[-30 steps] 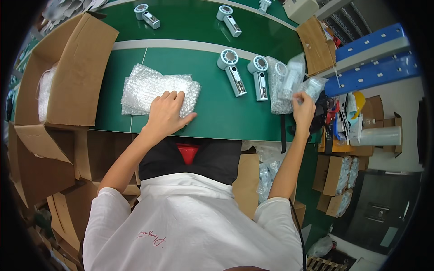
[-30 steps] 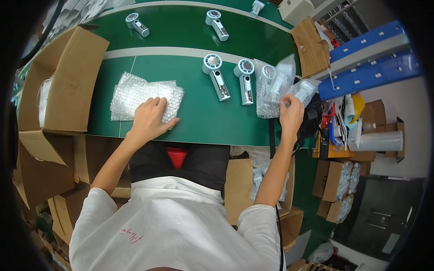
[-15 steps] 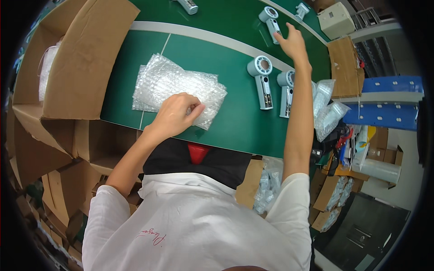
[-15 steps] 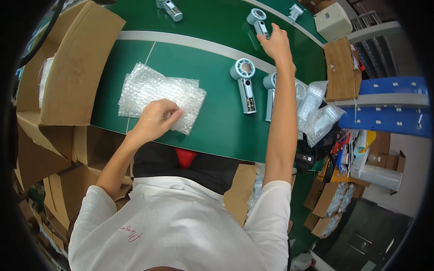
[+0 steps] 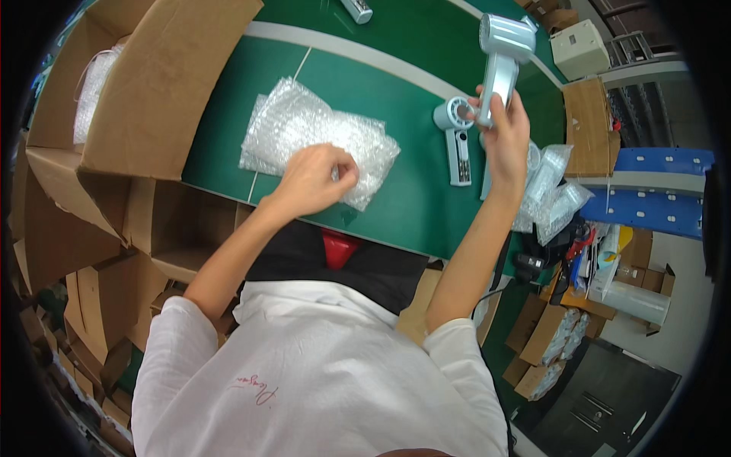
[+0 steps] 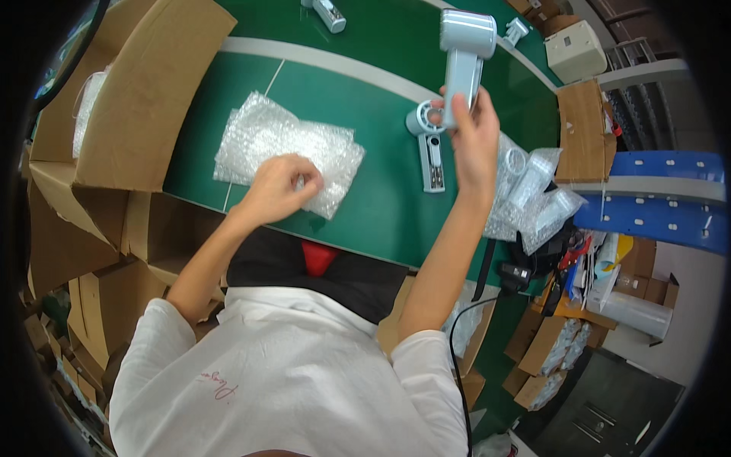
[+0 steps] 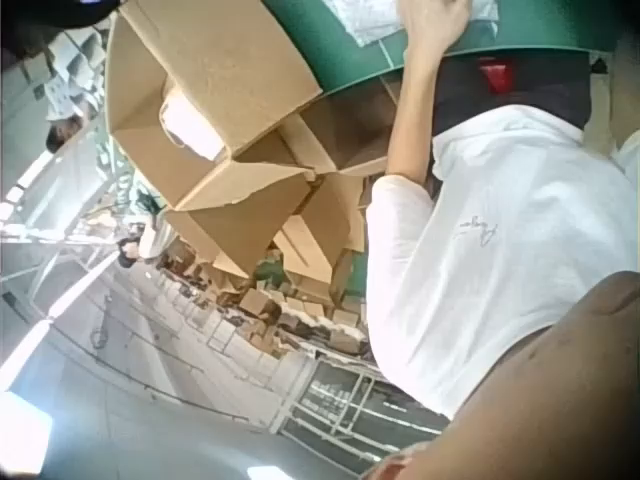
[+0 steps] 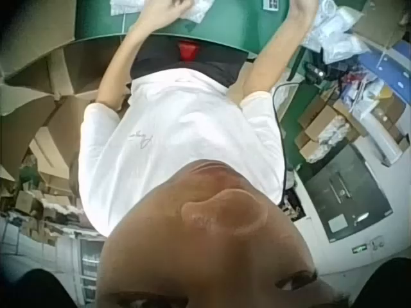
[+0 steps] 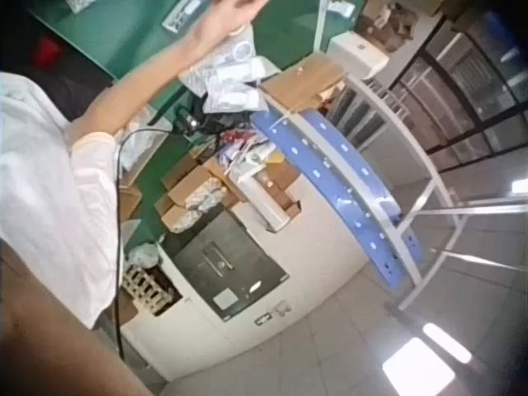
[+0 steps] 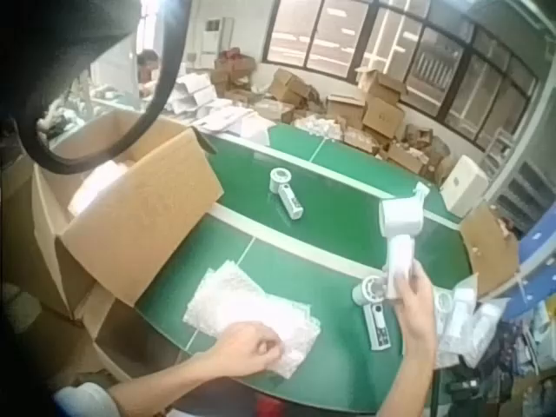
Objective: Packaging handheld fan products into bubble wrap and plastic bags at a workstation.
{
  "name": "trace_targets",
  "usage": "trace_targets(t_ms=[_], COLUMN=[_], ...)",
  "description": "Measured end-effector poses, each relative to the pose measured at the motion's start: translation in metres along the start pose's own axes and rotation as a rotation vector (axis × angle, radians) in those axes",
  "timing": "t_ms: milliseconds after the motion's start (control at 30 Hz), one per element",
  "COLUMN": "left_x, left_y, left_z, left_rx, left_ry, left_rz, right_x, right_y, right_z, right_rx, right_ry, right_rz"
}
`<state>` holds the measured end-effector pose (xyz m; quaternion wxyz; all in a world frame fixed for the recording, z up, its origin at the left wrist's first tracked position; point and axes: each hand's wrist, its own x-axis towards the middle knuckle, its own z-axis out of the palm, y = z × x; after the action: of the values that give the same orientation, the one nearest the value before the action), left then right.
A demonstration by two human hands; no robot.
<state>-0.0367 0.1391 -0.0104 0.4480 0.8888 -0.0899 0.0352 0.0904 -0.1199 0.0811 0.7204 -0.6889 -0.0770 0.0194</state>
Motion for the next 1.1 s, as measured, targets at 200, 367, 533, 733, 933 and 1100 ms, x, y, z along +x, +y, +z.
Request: trace_targets(t_ms=[200, 367, 533, 733, 933, 1100], left_x=[0.01, 0.012, 0.017, 0.025, 0.028, 0.015], left_y=[0.012, -0.009, -0.012, 0.009, 0.083, 0.12], left_z=[0.001, 0.002, -0.004, -0.002, 0.006, 0.002], left_rx=[0.061, -0.235, -0.536, -0.456, 0.193, 0.273], left_ry=[-0.062, -0.067, -0.034, 0.035, 0.102, 0.147], left_rz=[0.007, -0.054, -0.153, -0.073, 0.533, 0.722], right_x=[-0.152, -0.167, -0.162, -0.16, -0.166, -0.171], right_y=[0.066, 0.082, 0.061, 0.048, 0.004, -0.006], right_z=[0.046, 0.045, 0.044, 0.027, 0.029, -0.015], right_rx=[-0.135, -0.563, -0.633, -0.707, -0.899, -0.186], right_ry=[0.069, -0.012, -0.033, -0.194, -0.196, -0.242], right_rz=[-0.098, -0.236, -0.184, -0.138, 0.012, 0.182])
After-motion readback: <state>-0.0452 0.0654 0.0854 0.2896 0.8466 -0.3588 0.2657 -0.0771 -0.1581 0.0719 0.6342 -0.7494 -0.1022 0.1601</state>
